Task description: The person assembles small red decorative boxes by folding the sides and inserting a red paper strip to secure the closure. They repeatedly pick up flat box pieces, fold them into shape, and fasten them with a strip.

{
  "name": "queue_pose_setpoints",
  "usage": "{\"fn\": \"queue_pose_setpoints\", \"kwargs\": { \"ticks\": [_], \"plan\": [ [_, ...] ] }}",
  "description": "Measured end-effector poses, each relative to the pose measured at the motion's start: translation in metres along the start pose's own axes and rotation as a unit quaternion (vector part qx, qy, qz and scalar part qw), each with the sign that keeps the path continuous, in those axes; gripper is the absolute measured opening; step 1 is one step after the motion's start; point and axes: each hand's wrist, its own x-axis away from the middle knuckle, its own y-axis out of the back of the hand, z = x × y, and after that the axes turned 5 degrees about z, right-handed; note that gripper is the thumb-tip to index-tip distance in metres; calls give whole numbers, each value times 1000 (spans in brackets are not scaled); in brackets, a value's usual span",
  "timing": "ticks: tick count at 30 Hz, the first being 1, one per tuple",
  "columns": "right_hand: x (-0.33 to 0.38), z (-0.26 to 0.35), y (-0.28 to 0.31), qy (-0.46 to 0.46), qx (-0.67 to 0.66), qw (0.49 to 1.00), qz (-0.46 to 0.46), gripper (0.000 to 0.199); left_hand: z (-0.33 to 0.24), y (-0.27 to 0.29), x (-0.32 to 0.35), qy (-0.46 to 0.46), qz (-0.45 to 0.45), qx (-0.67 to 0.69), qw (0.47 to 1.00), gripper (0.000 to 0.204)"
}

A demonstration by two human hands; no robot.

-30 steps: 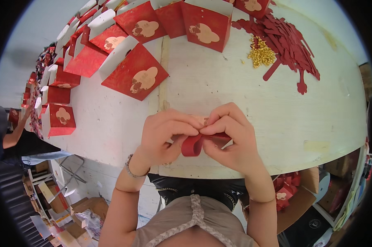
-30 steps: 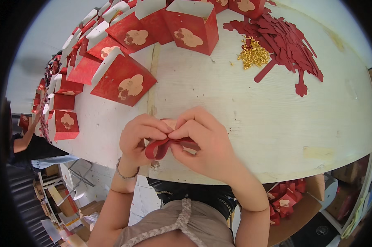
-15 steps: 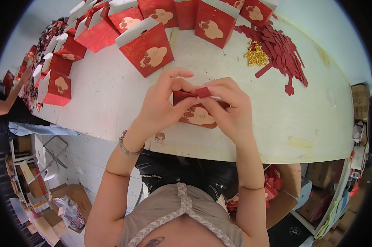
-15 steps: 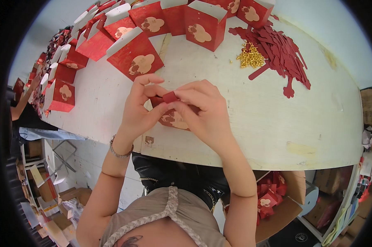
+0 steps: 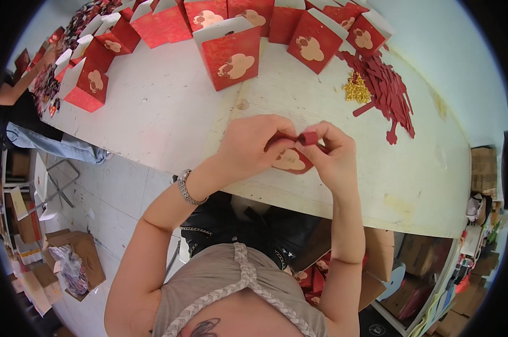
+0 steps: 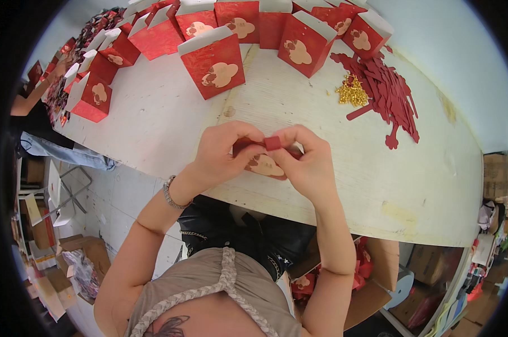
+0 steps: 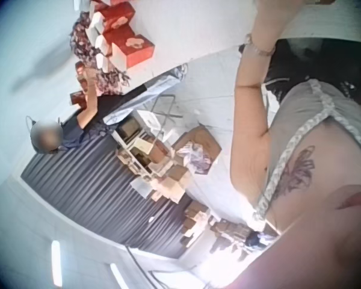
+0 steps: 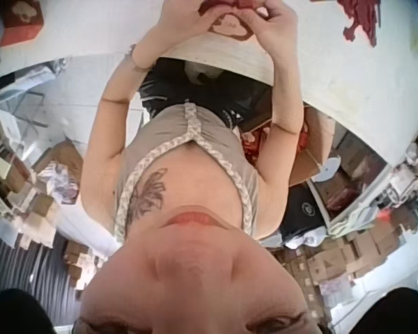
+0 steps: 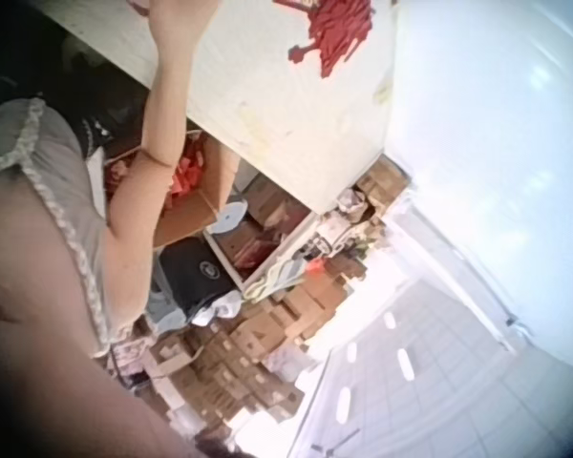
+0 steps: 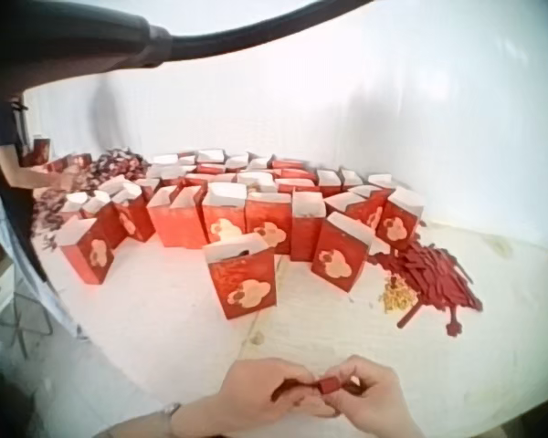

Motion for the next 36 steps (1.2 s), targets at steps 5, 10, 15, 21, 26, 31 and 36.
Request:
{"fn": "queue_pose_setpoints", "kwargs": {
  "ticks": [5, 10, 15, 21, 26, 31, 36],
  "plan": [
    [73, 34, 75, -4, 218, 973, 75, 11, 0, 59, -28, -49, -51, -25, 997, 77],
    [129, 69, 102, -49, 607, 786, 101, 28, 55, 125, -48, -49, -100, -514, 851, 48],
    [102, 59, 9, 121, 74, 918, 369, 17, -11, 53, -36, 25, -77, -413, 907, 41],
    [108, 9, -67, 87, -294, 746, 591, 27, -20, 68, -18, -35, -184, -121, 975, 59],
    [101, -8, -50, 86, -329, 654, 676, 32, 67, 116, 13, 104, -61, 309, 943, 91],
    [48, -44, -37, 194, -34, 980, -4, 42, 71, 93, 13, 138, 77, 336, 928, 102],
    [10, -71, -42, 258, 87, 960, -71, 56, 40, 56, 21, 93, 118, 215, 965, 78]
  ]
}}
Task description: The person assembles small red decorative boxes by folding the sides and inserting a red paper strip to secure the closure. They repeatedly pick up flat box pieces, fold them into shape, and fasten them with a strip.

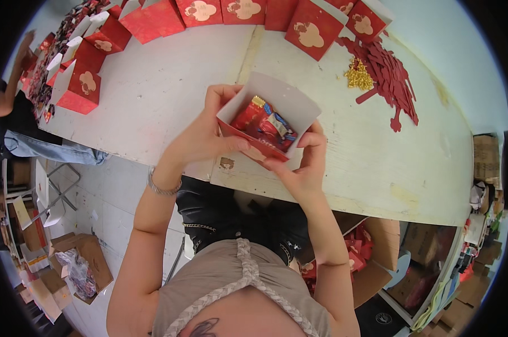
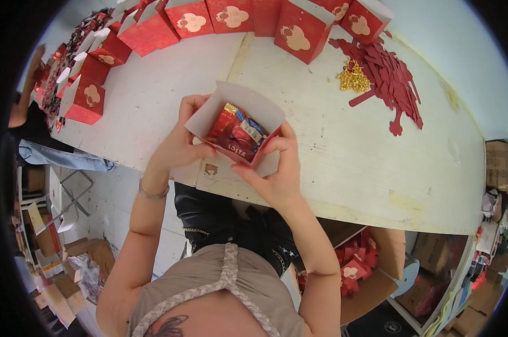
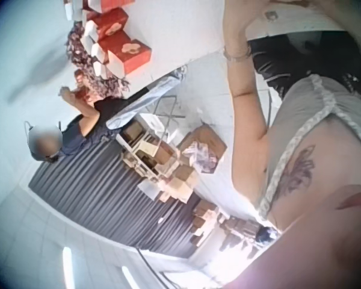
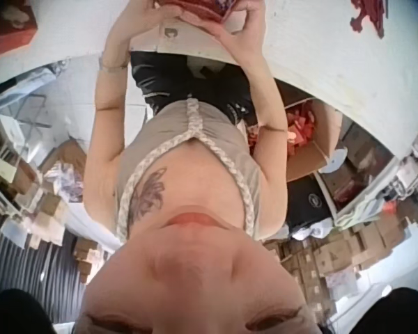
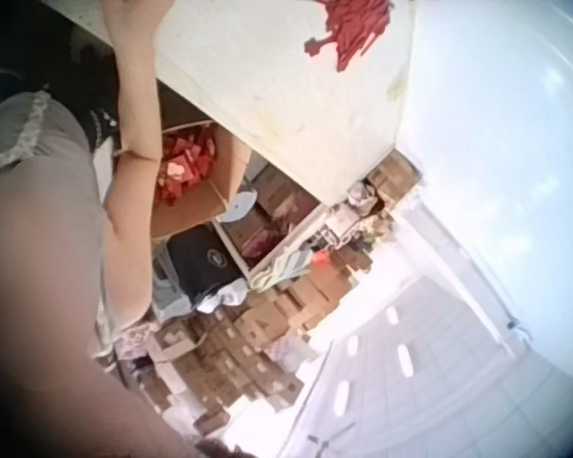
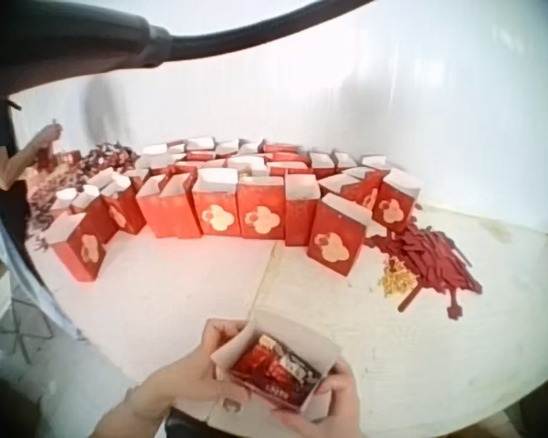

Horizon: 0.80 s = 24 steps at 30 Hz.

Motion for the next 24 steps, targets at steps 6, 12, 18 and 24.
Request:
{"fn": "queue_pose_setpoints", "kwargs": {
  "ticks": [6, 12, 18, 24],
  "plan": [
    [1, -14, 7, -4, -124, 992, -29, 32, 3, -37, 1, -48, -116, 118, 985, 50],
    [6, -14, 10, 20, -106, 994, -28, 35, -2, -57, -4, -2, -188, 127, 974, 37],
    [3, -10, -15, 19, -179, 974, -134, 44, 7, -79, 9, -4, -297, 19, 955, 38],
    [9, -9, -24, -22, -111, 979, -172, 48, 9, -88, 27, 74, -294, 54, 951, 53]
  ]
}}
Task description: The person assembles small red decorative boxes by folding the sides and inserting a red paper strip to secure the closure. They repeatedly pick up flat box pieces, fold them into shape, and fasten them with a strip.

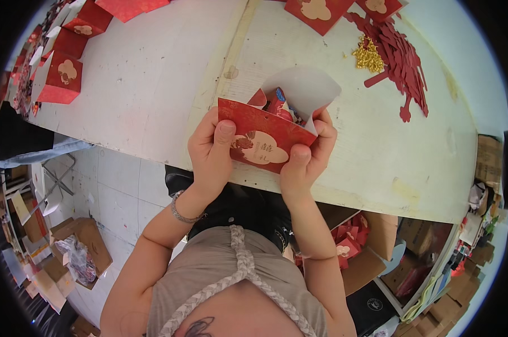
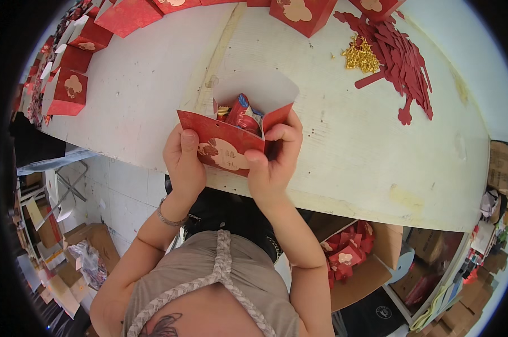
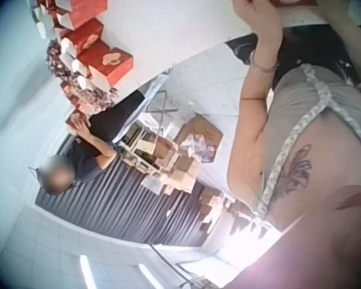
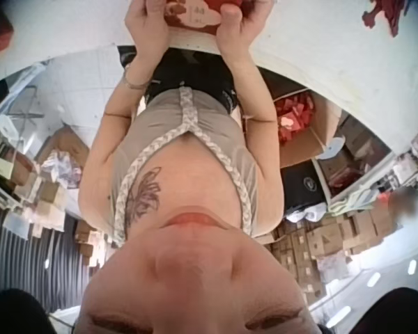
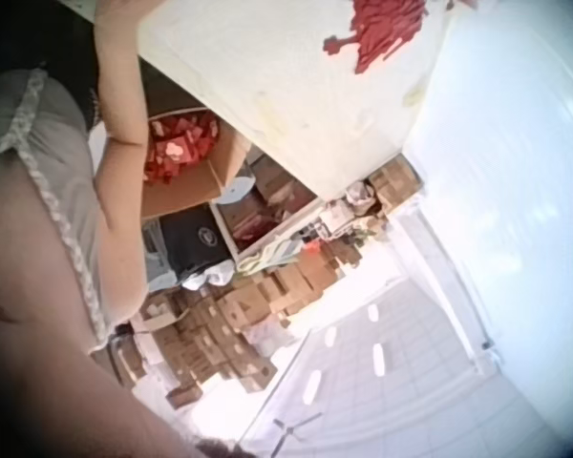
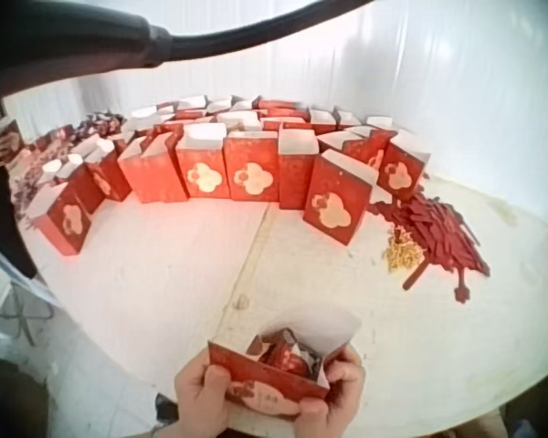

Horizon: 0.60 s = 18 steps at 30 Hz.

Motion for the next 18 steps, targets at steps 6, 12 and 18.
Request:
{"fn": "queue_pose_setpoints", "kwargs": {
  "ticks": [6, 12, 18],
  "plan": [
    [0, 2, 13, 6, 44, 999, 30, 49, -2, 8, -28, -116, 100, 52, 987, 46],
    [12, -5, 3, -51, -11, 998, 32, 38, -6, -1, -25, -23, 72, 74, 994, 63],
    [6, 12, 12, -93, 106, 987, 79, 35, -8, 1, -30, -23, 97, 115, 988, 57]
  ]
}}
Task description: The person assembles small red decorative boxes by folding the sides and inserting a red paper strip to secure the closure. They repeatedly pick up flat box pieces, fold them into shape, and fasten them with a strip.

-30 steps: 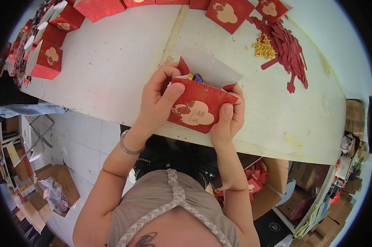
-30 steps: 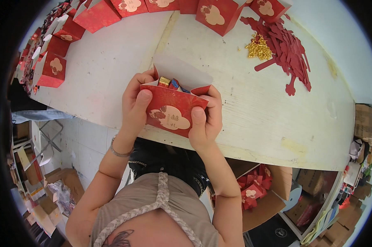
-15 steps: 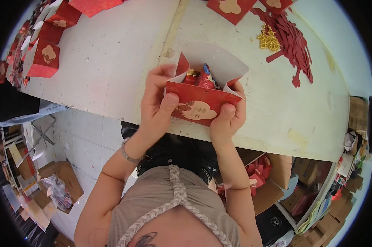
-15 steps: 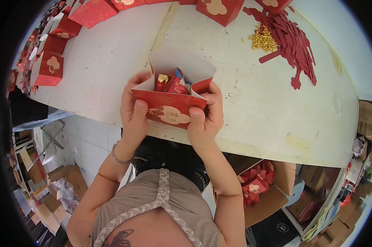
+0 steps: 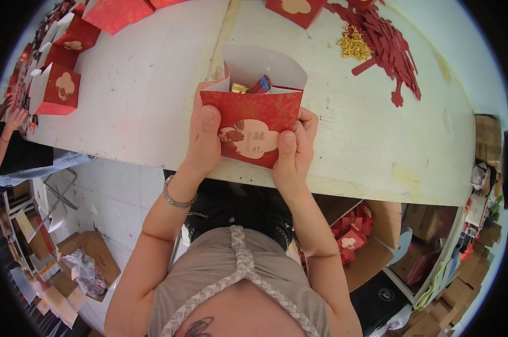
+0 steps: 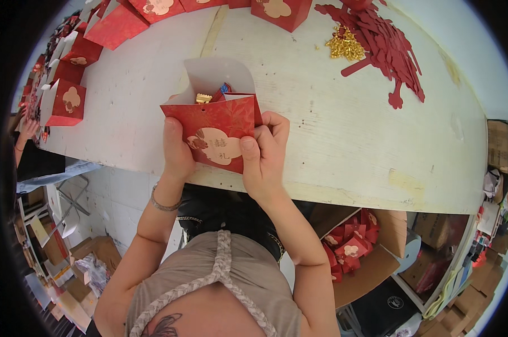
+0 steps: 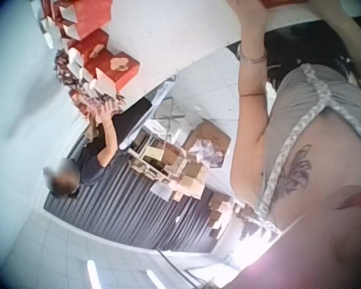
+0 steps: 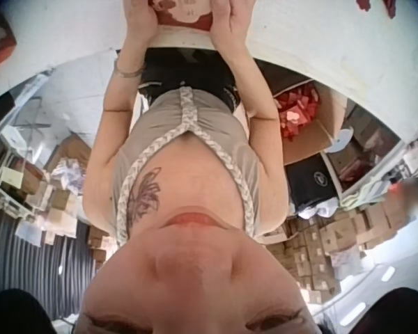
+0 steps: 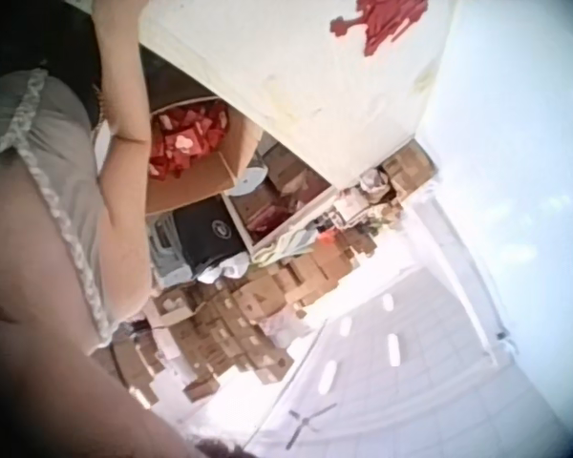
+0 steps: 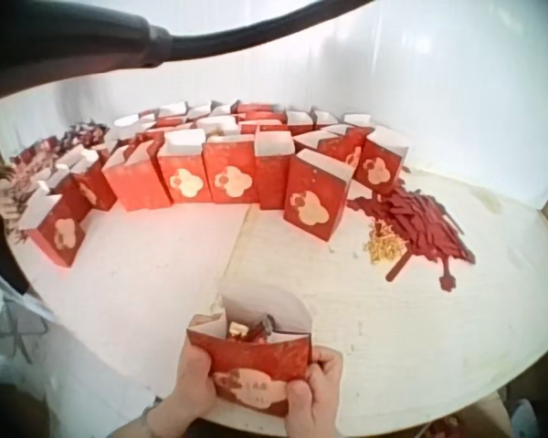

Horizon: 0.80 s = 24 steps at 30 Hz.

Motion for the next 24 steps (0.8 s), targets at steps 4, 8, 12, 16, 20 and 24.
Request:
{"fn": "queue_pose_setpoints", "kwargs": {
  "ticks": [4, 8, 12, 16, 20, 24],
  "plan": [
    [-20, 13, 11, 64, -13, 998, -1, 28, 0, 9, -4, -26, 9, -50, 998, 42],
    [-32, 17, 4, 76, -40, 995, -58, 23, -7, -4, -8, -32, -28, 7, 999, 27],
    [-32, 9, 3, 127, 21, 984, -122, 20, -18, -13, -8, -35, -77, -8, 996, 16],
    [-43, 15, -1, 135, 17, 985, -107, 14, -17, -12, -9, -62, -102, -63, 991, 14],
    [-45, 15, 1, 117, -1, 990, -74, 15, -26, -5, -22, -23, -57, -103, 993, 13],
    [-47, 17, 1, 101, -11, 994, -47, 19, -30, -5, -28, -13, -74, -91, 993, 15]
  ]
}}
